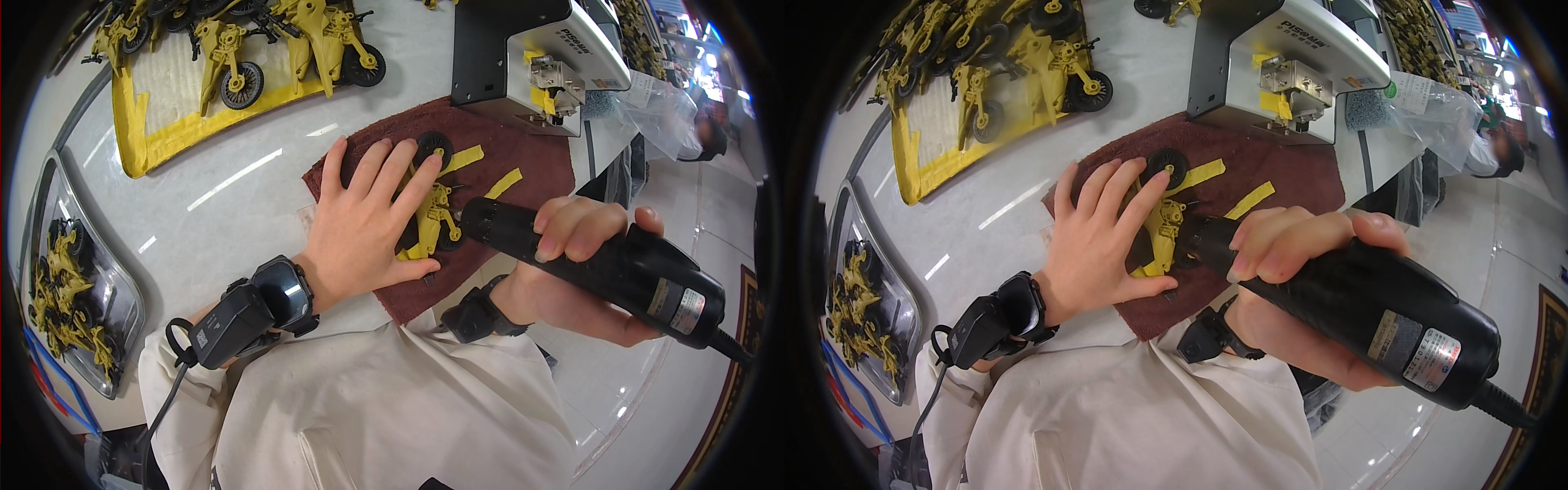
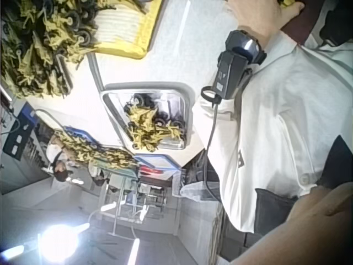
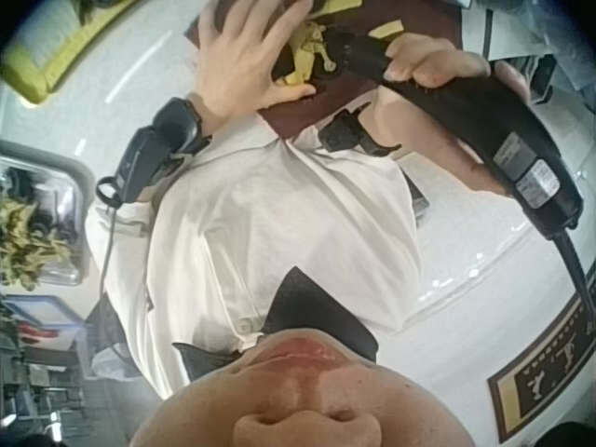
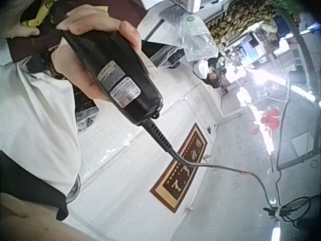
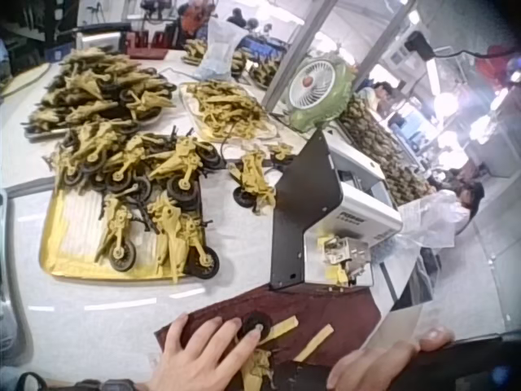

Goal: The worker uses an electric screwdriver to attach wheels and chassis components to yellow toy motorcycle frames on a production line.

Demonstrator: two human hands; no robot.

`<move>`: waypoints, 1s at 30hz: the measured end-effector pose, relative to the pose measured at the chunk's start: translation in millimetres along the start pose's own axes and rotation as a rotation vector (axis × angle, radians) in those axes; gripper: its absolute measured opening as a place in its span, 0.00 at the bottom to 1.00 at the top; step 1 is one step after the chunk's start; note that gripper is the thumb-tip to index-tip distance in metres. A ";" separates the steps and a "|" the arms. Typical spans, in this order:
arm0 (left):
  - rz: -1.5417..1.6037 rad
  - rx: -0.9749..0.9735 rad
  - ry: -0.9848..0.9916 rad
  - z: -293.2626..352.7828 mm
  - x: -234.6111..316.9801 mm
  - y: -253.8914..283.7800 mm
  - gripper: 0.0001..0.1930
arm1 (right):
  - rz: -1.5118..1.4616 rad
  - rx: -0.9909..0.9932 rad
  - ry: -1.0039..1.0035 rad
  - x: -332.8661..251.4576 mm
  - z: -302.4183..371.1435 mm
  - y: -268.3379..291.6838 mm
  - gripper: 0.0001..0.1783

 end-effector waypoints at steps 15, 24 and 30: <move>-0.003 -0.002 -0.005 -0.2 -0.1 -0.4 0.52 | 0.006 0.012 -0.015 0.1 1.0 -0.5 0.48; -0.001 -0.001 -0.004 0.1 -0.4 -0.3 0.52 | 0.025 0.005 0.006 -1.1 1.9 -0.2 0.47; -0.001 -0.002 0.000 0.5 -0.1 0.0 0.52 | 0.041 0.008 0.002 -1.7 2.5 -0.1 0.48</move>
Point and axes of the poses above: each hand's wrist, its own z-axis away from the middle knuckle, its own y-axis out of the back of the hand, x = y × z, the point moved 8 cm from there along -z, towards the middle knuckle, and after that the axes turned 10 degrees about -z, right-handed, at the moved point
